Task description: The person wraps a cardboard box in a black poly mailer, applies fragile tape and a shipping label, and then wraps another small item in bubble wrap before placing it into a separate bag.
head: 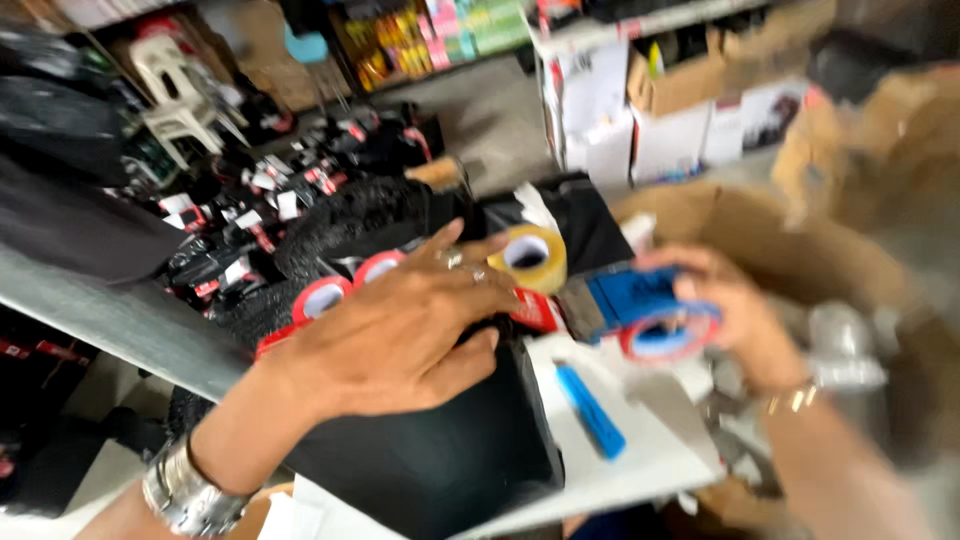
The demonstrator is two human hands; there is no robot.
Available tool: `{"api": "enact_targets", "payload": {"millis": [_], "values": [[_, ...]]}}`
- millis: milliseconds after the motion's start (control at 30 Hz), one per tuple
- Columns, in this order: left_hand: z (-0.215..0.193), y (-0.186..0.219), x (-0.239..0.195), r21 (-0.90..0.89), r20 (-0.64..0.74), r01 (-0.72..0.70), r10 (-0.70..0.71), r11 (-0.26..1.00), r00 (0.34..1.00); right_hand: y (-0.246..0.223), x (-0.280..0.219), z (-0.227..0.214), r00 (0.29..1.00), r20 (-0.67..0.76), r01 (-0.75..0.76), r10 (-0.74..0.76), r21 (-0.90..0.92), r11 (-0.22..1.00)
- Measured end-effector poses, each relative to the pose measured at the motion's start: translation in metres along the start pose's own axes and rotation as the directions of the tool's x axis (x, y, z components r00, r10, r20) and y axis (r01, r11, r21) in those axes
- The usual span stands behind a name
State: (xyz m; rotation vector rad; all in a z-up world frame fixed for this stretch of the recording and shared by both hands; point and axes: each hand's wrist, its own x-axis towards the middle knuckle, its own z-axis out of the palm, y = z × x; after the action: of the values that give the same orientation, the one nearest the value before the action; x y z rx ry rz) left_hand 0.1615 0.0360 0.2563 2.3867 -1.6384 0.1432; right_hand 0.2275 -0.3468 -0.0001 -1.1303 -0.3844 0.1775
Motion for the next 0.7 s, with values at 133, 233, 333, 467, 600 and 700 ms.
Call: {"api": "enact_targets", "payload": {"millis": [133,233,333,467,600,700], "values": [[-0.003,0.012,0.024,0.013,0.09,-0.007,0.006,1.0,0.996,-0.099,0.011,0.062,0.983,0.086,-0.116,0.164,-0.409,0.905],[0.004,0.018,0.034,0.138,0.205,-0.004,-0.025,0.99,0.979,-0.158,0.021,0.126,0.966,0.25,0.142,0.067,-0.729,0.669],[0.011,0.017,0.038,0.21,0.22,-0.043,-0.004,0.977,0.976,-0.174,0.019,0.184,0.957,0.244,0.188,0.159,-0.934,0.303],[0.015,0.018,0.041,0.206,0.208,0.026,-0.069,0.978,0.976,-0.123,0.024,0.235,0.836,-0.137,0.158,0.531,-0.868,-0.472],[0.017,0.02,0.041,0.246,0.336,0.129,-0.209,0.961,0.919,-0.09,-0.002,0.177,0.961,-0.131,-0.047,0.244,-0.946,-0.322],[0.014,0.02,0.03,0.152,0.204,-0.022,-0.009,0.988,0.979,-0.019,-0.03,0.133,0.993,0.091,0.078,-0.077,-0.985,-0.157]]}}
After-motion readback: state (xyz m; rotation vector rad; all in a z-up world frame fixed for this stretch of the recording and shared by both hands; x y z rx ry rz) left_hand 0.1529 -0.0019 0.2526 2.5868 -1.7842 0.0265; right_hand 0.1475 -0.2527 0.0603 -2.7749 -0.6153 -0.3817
